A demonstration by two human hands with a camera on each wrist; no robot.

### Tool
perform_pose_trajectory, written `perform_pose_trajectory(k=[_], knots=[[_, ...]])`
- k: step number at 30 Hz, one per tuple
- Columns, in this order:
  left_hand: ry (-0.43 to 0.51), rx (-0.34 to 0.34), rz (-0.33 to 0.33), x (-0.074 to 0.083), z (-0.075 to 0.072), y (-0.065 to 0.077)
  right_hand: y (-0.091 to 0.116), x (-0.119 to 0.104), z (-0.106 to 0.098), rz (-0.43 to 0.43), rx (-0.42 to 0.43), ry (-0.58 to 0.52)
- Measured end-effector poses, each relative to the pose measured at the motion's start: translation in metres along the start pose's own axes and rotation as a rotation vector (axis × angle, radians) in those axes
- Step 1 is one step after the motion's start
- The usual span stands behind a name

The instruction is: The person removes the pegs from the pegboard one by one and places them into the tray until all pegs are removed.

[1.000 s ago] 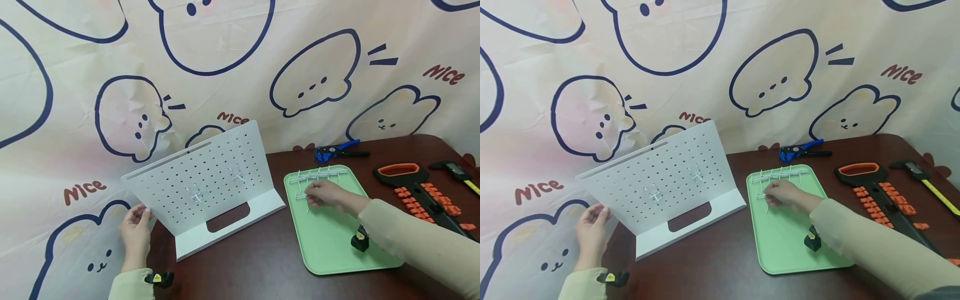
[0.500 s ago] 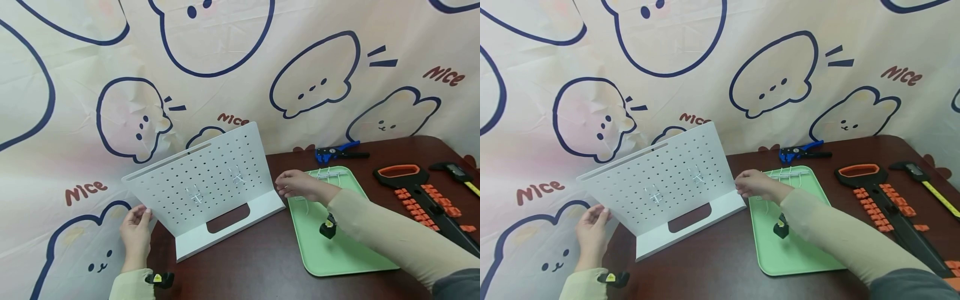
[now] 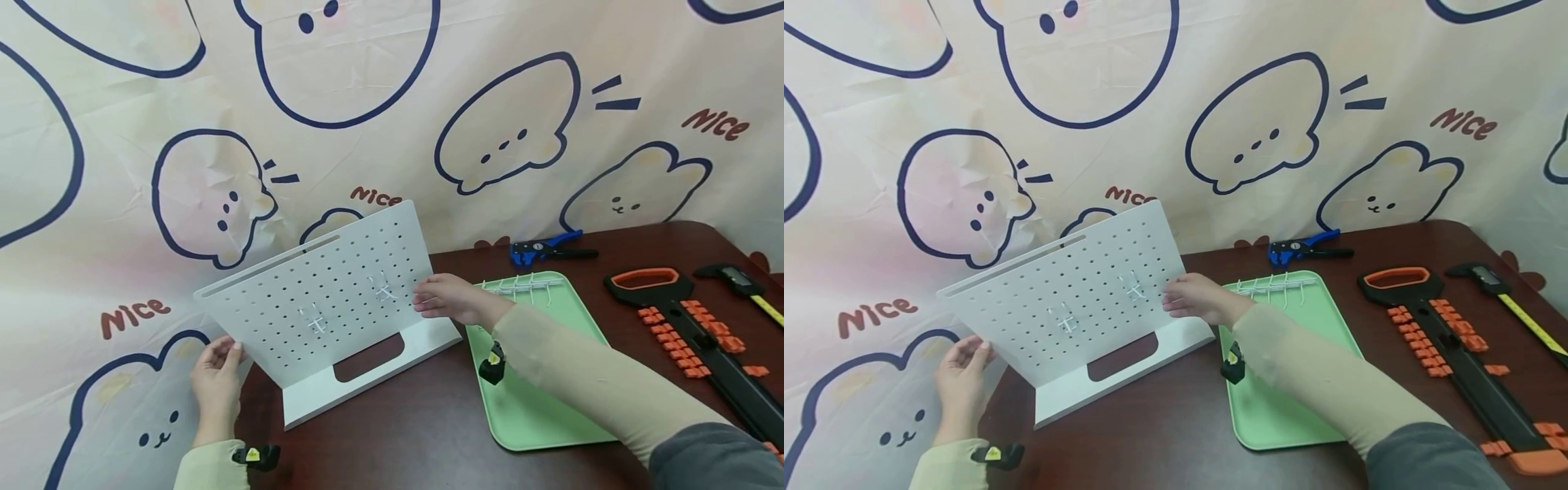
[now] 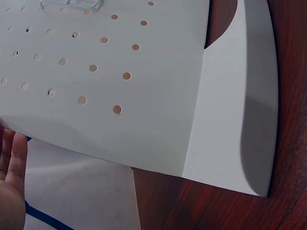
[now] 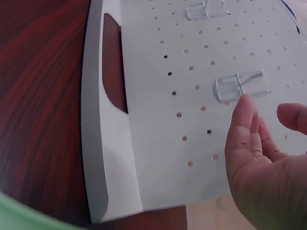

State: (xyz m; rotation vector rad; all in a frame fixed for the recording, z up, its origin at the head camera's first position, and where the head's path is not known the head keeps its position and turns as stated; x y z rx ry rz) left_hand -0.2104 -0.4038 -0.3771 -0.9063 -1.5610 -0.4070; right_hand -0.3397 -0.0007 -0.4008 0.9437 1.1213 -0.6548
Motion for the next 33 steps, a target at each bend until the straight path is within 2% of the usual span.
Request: perform_pose_trajectory(k=[12, 23, 27, 30, 33], knots=[[0.003, 0.008, 0.004, 0.000, 0.000, 0.002, -0.013, 0.003, 0.028, 0.047, -0.025, -0.273], [0.006, 0.007, 0.012, -0.002, -0.001, 0.000, -0.015, 0.004, 0.039, 0.071, -0.055, -0.335], [0.006, 0.007, 0.012, -0.001, 0.000, 0.000, -0.015, 0.008, 0.045, 0.094, -0.116, -0.356], [0.017, 0.008, 0.006, -0.001, 0.000, 0.000, -0.012, 0.012, 0.050, 0.094, -0.175, -0.303], [0.031, 0.006, 0.007, -0.001, -0.001, 0.001, -0.006, 0.014, 0.048, 0.066, -0.187, -0.219]])
Point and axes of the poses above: each hand's wrist, its own y-axis away from the middle knuckle, its own z-axis out of the palm, x = y × z, the point moved 7 cm from there along -y, towards the middle knuckle
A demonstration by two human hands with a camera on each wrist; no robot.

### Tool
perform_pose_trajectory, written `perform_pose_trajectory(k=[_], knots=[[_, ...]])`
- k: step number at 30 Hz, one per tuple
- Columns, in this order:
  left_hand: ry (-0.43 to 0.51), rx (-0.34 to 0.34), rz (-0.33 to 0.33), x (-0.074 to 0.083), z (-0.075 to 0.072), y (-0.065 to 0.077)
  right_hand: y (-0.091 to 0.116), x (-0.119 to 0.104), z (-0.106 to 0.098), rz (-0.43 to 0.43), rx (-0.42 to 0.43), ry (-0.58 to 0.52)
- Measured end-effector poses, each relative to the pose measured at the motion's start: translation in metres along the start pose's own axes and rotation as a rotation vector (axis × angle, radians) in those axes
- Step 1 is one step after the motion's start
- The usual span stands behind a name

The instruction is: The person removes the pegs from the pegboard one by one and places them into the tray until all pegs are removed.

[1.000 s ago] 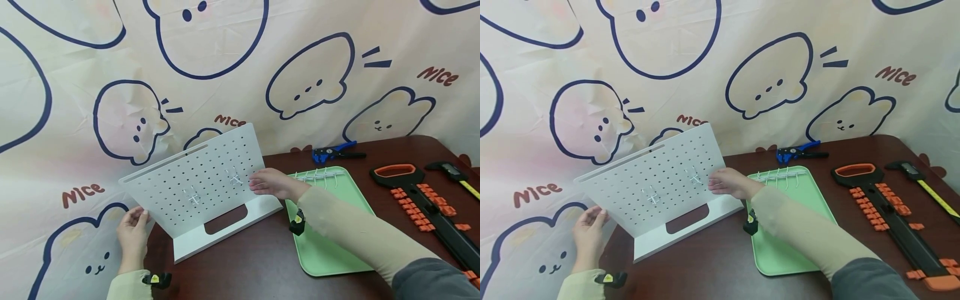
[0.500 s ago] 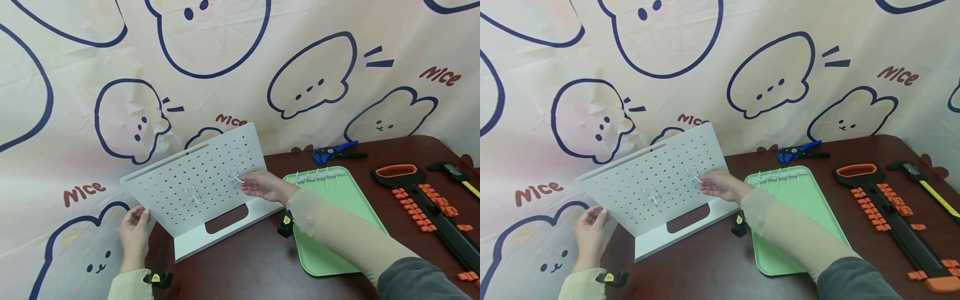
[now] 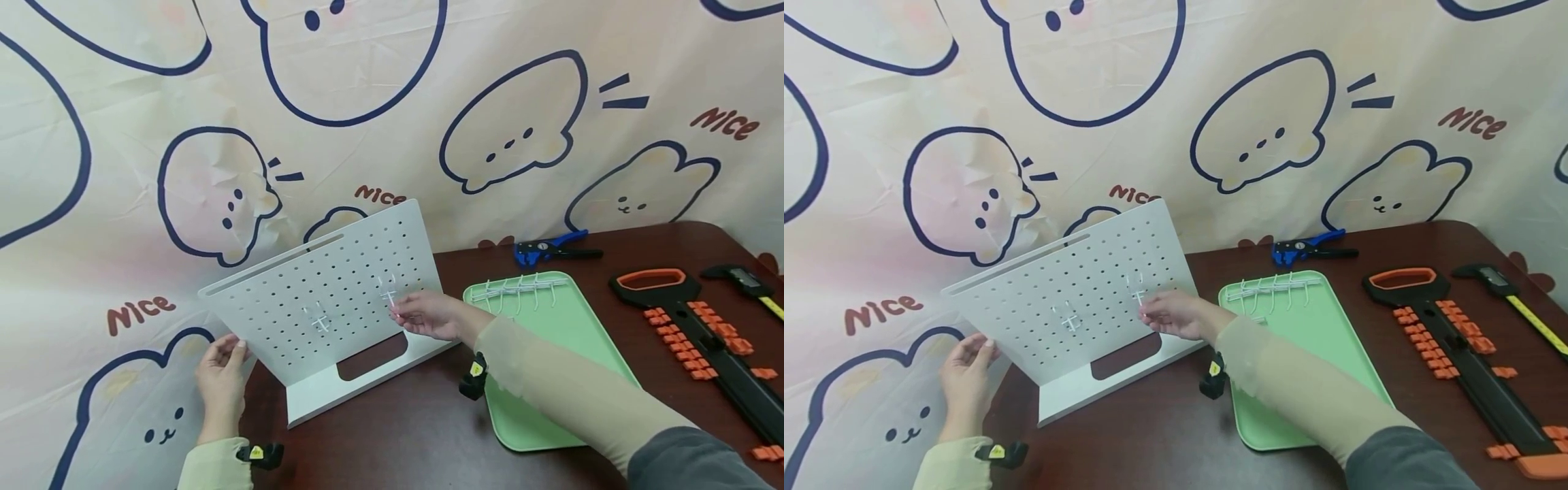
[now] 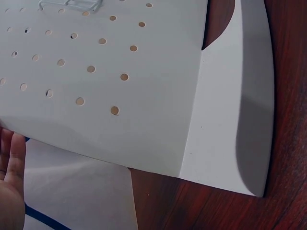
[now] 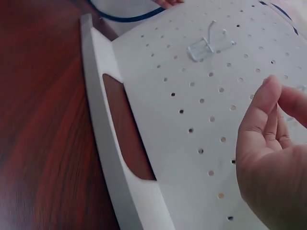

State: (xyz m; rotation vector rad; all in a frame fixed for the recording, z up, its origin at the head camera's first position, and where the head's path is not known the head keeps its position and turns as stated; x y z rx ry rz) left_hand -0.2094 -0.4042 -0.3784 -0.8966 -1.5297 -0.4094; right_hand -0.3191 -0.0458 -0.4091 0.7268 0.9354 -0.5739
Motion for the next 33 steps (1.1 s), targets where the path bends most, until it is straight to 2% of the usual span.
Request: perform_pose_trajectory(k=[7, 17, 21, 27, 33], knots=[[-0.002, -0.010, 0.001, -0.003, 0.000, 0.001, 0.022, -0.005, -0.034, -0.056, 0.044, 0.110], [0.012, 0.000, 0.003, -0.003, 0.001, -0.001, 0.064, -0.025, -0.104, -0.108, 0.155, 0.320], [0.017, -0.002, -0.003, -0.004, 0.001, -0.001, 0.079, -0.025, -0.129, -0.104, 0.185, 0.421], [0.028, -0.016, -0.013, -0.004, 0.003, -0.002, 0.099, -0.016, -0.162, -0.087, 0.232, 0.451], [0.062, -0.002, -0.011, -0.004, 0.004, -0.002, 0.110, -0.009, -0.181, -0.040, 0.263, 0.481]])
Point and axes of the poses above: each hand's wrist, its own y-axis away from the middle knuckle, its own z-axis out of the palm, x = y × z, the point moved 7 cm from there along -y, towards the middle knuckle
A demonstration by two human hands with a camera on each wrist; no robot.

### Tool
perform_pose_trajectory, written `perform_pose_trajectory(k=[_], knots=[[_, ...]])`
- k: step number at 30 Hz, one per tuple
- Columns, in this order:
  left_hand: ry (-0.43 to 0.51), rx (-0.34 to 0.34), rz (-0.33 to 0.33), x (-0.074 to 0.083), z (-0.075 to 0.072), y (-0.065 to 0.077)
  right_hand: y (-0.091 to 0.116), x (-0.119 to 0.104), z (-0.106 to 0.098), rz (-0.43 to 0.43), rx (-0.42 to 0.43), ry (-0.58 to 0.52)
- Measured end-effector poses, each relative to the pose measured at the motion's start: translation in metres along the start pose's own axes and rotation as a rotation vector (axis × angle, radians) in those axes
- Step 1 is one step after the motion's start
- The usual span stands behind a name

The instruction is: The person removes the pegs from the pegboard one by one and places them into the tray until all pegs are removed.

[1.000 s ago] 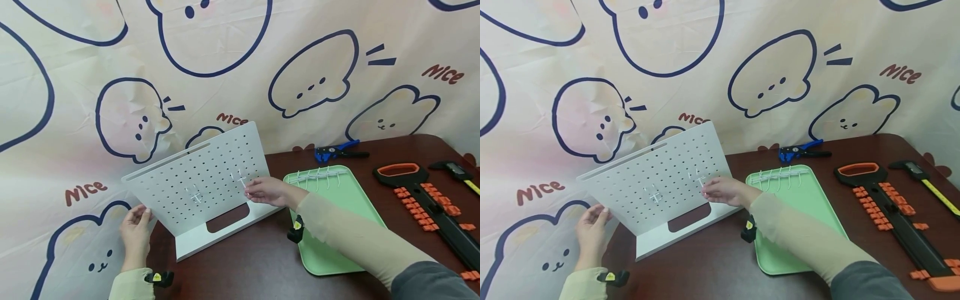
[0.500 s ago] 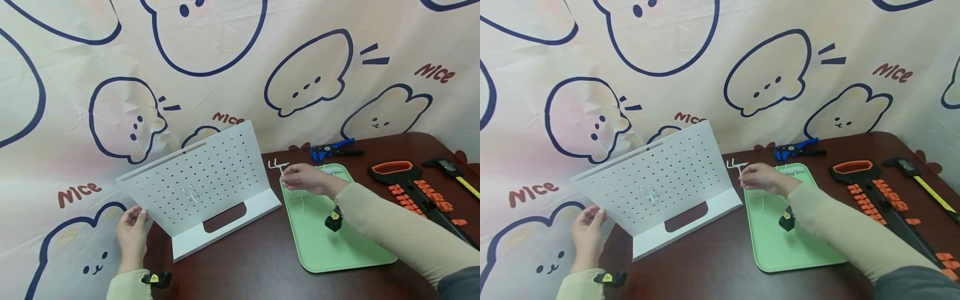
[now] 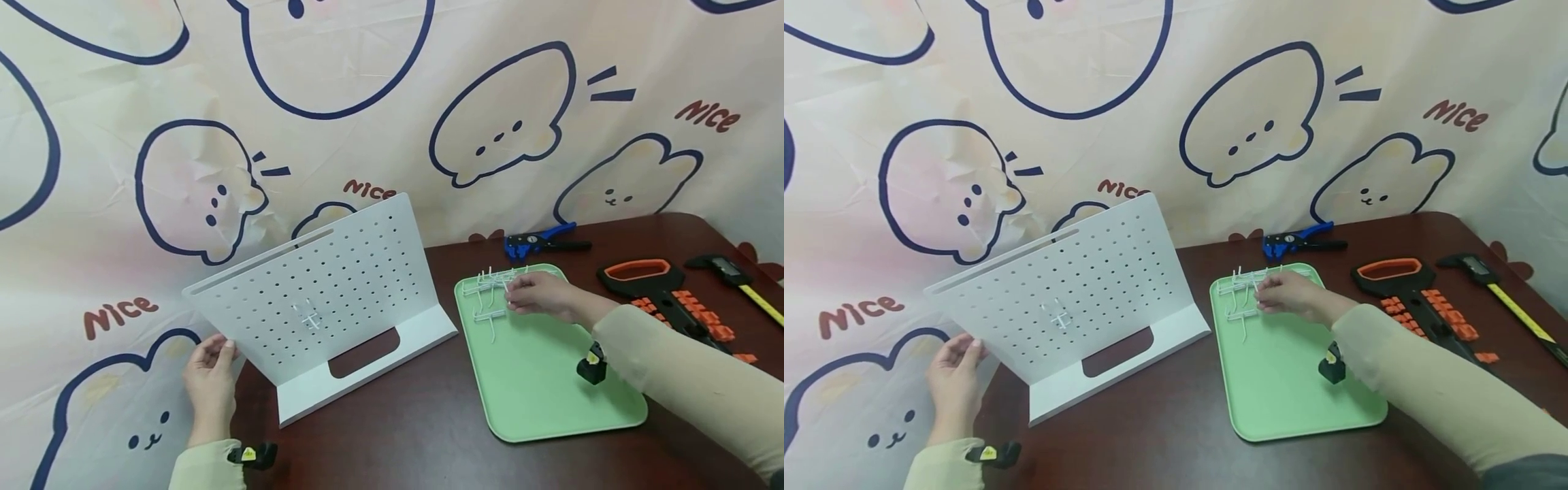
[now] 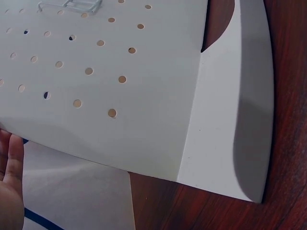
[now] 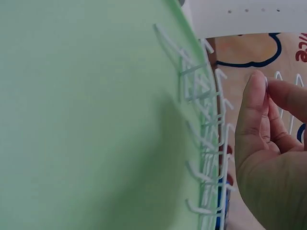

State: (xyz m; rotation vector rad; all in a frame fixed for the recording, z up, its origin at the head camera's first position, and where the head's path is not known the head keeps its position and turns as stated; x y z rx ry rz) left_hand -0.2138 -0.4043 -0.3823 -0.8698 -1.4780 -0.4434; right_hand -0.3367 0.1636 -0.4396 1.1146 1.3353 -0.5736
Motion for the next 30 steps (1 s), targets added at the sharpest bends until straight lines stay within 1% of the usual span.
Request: perform_pose_trajectory(k=[6, 11, 16, 24, 30], knots=[[-0.011, -0.014, 0.007, 0.002, 0.001, 0.001, 0.008, 0.019, -0.004, 0.040, 0.025, 0.011], [0.017, 0.000, 0.015, 0.003, -0.001, 0.000, 0.012, 0.030, 0.002, 0.051, 0.017, 0.031], [0.010, 0.006, 0.019, 0.004, -0.001, 0.002, 0.013, 0.040, 0.008, 0.080, 0.017, 0.061], [0.001, -0.006, 0.010, 0.003, 0.000, 0.002, 0.011, 0.045, 0.012, 0.113, 0.033, 0.085], [0.009, -0.002, 0.011, 0.002, 0.000, 0.001, 0.011, 0.044, 0.015, 0.119, 0.011, 0.095]])
Point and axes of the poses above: each hand's wrist, its own y-axis away from the middle knuckle, its own z-axis out of the palm, x = y × z, the point moved 7 cm from there along -y, towards the middle knuckle
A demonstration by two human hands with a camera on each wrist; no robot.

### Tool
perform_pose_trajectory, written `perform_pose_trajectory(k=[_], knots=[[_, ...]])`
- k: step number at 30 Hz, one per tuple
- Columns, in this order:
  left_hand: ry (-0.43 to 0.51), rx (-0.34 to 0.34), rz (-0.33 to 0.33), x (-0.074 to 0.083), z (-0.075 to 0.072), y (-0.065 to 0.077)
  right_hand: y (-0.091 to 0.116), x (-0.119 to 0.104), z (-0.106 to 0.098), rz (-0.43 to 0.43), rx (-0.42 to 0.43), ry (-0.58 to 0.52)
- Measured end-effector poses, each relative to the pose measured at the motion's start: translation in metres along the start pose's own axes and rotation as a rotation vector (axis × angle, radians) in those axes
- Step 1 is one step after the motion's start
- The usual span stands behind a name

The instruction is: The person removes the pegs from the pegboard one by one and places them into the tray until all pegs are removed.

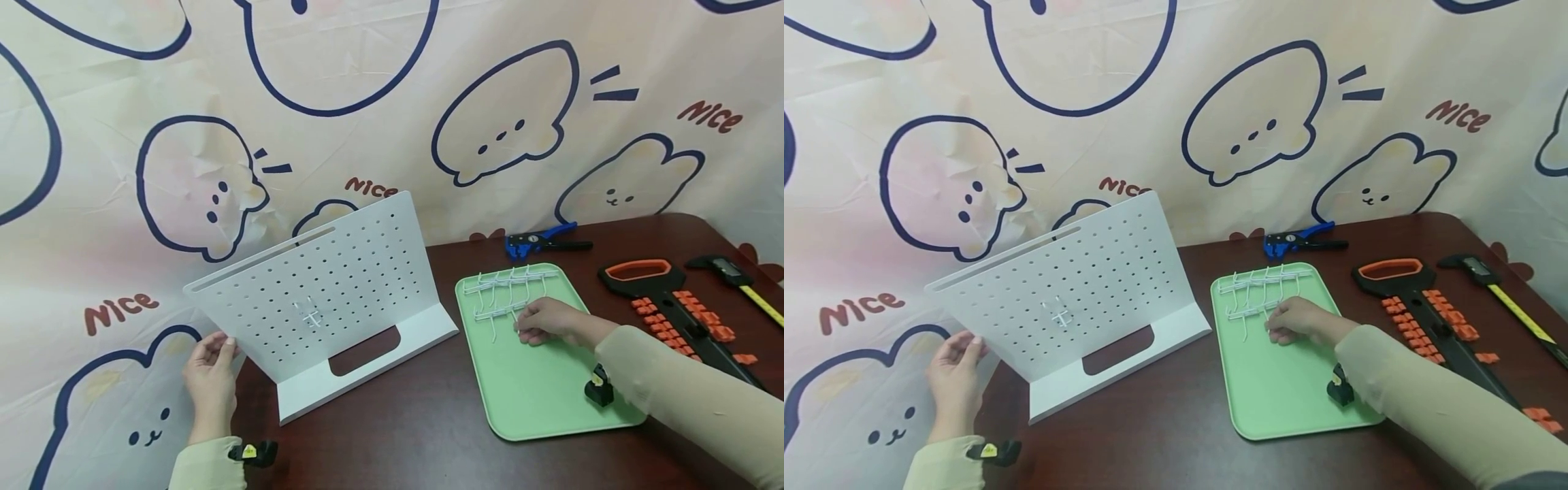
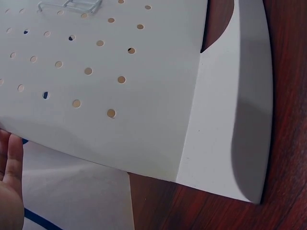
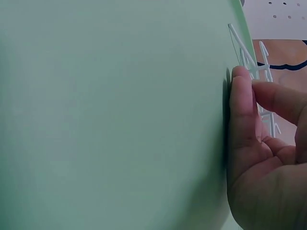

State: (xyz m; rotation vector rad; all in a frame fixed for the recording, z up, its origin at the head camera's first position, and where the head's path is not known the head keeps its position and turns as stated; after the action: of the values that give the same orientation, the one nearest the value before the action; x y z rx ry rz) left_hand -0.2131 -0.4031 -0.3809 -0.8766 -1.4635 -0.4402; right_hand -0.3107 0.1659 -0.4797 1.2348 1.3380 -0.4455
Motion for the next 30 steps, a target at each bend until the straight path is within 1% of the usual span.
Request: perform_pose_trajectory(k=[6, 10, 14, 19, 22, 26, 30], knots=[[0.010, 0.007, 0.005, 0.000, 0.000, -0.001, -0.001, -0.002, 0.001, -0.004, -0.002, 0.066], [0.009, 0.006, -0.004, 0.000, 0.000, 0.000, -0.001, -0.003, 0.002, -0.012, -0.011, 0.115], [0.012, 0.005, 0.001, 0.000, -0.002, 0.000, 0.001, -0.007, 0.006, -0.030, -0.049, 0.153], [0.005, 0.019, 0.011, 0.000, -0.003, 0.000, 0.005, -0.021, 0.014, -0.082, -0.138, 0.182], [-0.001, 0.021, 0.010, 0.000, -0.003, -0.001, 0.004, -0.031, 0.019, -0.107, -0.167, 0.174], [-0.005, 0.016, -0.001, -0.001, -0.002, 0.000, -0.003, -0.044, 0.024, -0.130, -0.162, 0.127], [-0.029, 0.013, -0.009, 0.000, 0.000, 0.001, -0.011, -0.059, 0.036, -0.178, -0.162, 0.075]])
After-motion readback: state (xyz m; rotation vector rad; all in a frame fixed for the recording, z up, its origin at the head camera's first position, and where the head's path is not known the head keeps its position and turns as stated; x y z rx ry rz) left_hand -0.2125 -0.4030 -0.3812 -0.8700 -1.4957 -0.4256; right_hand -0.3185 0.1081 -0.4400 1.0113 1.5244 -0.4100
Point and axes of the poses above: each hand's wrist, its own y-axis away from the middle knuckle, its own z-axis out of the palm, x = y × z, the point moved 7 cm from there along -y, towards the middle knuckle
